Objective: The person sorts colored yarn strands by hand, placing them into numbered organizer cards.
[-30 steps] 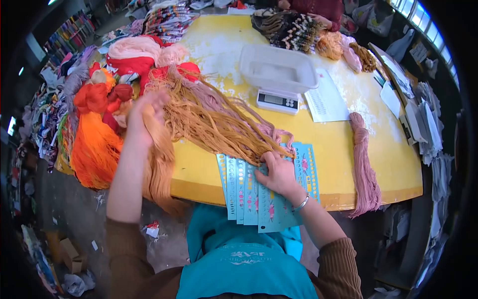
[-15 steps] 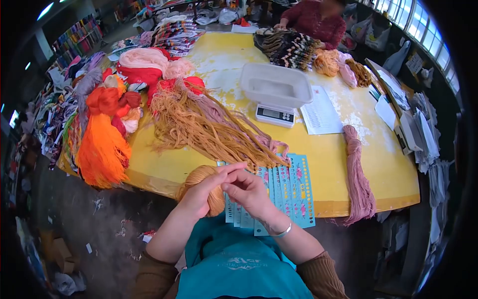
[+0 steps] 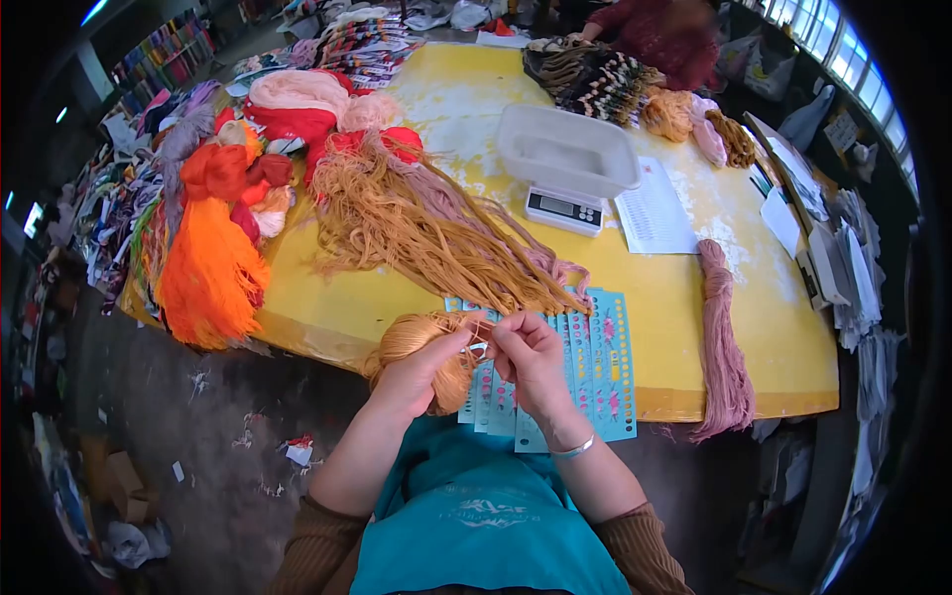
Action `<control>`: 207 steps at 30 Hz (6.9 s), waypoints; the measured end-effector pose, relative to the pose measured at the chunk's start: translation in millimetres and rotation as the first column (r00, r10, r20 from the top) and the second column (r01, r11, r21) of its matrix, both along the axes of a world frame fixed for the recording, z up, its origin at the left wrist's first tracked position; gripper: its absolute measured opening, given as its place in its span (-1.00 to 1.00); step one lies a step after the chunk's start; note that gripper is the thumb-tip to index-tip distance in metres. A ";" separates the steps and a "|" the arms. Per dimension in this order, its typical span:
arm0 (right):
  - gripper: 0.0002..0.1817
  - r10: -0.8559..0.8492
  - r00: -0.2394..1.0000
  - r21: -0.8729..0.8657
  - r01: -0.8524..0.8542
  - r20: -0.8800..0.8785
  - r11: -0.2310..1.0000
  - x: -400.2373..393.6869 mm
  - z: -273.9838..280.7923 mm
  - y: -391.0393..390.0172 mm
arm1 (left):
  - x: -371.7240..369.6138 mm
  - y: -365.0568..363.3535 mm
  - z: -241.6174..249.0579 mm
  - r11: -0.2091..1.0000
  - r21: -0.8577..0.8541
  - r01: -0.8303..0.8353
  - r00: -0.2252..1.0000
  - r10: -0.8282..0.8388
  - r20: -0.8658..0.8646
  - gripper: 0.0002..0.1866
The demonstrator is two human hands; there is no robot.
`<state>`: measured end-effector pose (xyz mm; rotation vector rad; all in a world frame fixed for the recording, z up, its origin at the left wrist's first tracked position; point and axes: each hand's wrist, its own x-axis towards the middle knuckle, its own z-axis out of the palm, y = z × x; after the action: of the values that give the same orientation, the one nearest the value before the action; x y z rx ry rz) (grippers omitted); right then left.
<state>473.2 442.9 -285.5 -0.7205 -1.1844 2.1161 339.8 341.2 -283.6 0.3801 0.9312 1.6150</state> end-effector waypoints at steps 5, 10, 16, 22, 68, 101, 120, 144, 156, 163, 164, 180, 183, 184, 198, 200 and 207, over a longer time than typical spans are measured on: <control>-0.93 0.097 0.992 0.117 -0.106 0.083 0.987 0.0 5.9 -2.9 | 5.6 2.9 -0.7 0.999 0.020 -0.049 0.987 0.052 -0.155 -0.57; -0.92 0.086 0.990 0.132 -0.100 0.109 0.986 0.6 1.6 -0.7 | 3.4 4.4 -1.5 0.997 0.034 -0.073 0.974 0.079 -0.212 -0.57; -0.94 0.090 0.995 -0.044 -0.092 -0.038 0.995 0.7 -6.6 -2.9 | -4.5 2.3 -8.3 0.997 0.075 -0.011 0.998 0.016 -0.066 -0.59; -0.94 0.103 0.994 0.110 -0.107 0.035 0.988 -0.5 -5.8 -9.4 | 0.3 2.8 -1.9 0.998 0.038 -0.039 0.991 0.044 -0.129 -0.59; -0.91 0.055 0.998 0.037 -0.055 -0.012 0.998 -4.3 -15.4 -11.4 | -3.9 3.1 0.0 0.993 -0.018 -0.118 0.967 0.111 -0.231 -0.63; -0.92 0.102 0.992 0.305 -0.120 0.075 0.945 -5.9 -8.9 -9.8 | -6.1 0.5 -3.4 0.996 -0.040 -0.074 0.977 0.065 -0.203 -0.66; -0.84 0.184 0.977 -0.144 -0.199 -0.111 0.969 -10.6 -3.8 -8.6 | -9.1 3.5 -8.6 0.956 0.269 0.115 0.986 -0.143 0.088 -0.44; -0.93 0.088 0.994 -0.059 -0.092 -0.060 0.994 -8.2 -9.6 -18.8 | -9.8 -0.9 -7.1 0.970 0.191 0.152 0.988 -0.148 -0.038 -0.44; -0.89 0.096 0.995 0.026 -0.096 0.020 0.995 -11.1 -8.4 -21.4 | -6.0 3.6 -10.3 0.966 0.211 0.147 0.989 -0.147 -0.017 -0.47; -0.96 0.084 0.996 -0.073 -0.086 -0.025 0.994 -11.5 -5.9 -18.7 | -10.3 2.4 -10.2 0.964 0.224 0.145 0.989 -0.141 -0.032 -0.50; -0.95 0.092 0.995 -0.091 -0.095 -0.036 0.991 -11.5 -6.0 -18.3 | -11.0 1.3 -10.0 0.972 0.196 0.130 0.991 -0.122 -0.053 -0.48; -0.91 0.093 0.991 -0.154 -0.107 -0.094 0.982 -9.4 -8.9 -15.1 | -7.0 -1.3 2.3 0.998 0.065 0.004 0.999 -0.001 -0.041 -0.53; -0.91 0.095 0.992 -0.127 -0.105 -0.081 0.986 -9.5 -8.8 -15.3 | -5.6 -1.8 6.8 0.998 0.057 0.012 1.000 -0.012 0.006 -0.53; -0.91 0.094 0.993 -0.133 -0.103 -0.072 0.986 -9.8 -8.7 -15.3 | -7.1 -2.3 3.9 0.998 0.056 0.011 1.000 -0.012 0.008 -0.53; -0.92 0.099 0.993 -0.129 -0.106 -0.065 0.986 -17.9 -3.3 -14.8 | -16.4 -8.0 3.6 0.998 0.059 0.022 0.996 -0.017 -0.087 -0.56; -0.92 0.140 0.983 -0.200 -0.162 -0.122 0.966 -18.1 1.9 -11.5 | -27.9 -14.8 -3.9 0.994 0.088 0.062 0.996 -0.056 -0.069 -0.52; -0.87 0.276 0.714 0.542 -0.679 0.643 0.494 -25.7 43.3 12.9 | -55.4 -43.7 10.9 0.967 -0.079 0.242 0.959 -0.251 -0.136 -0.56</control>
<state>447.5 455.8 -242.3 -0.5188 -2.6351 1.5411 284.4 297.5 -272.7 0.5539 0.9991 1.3411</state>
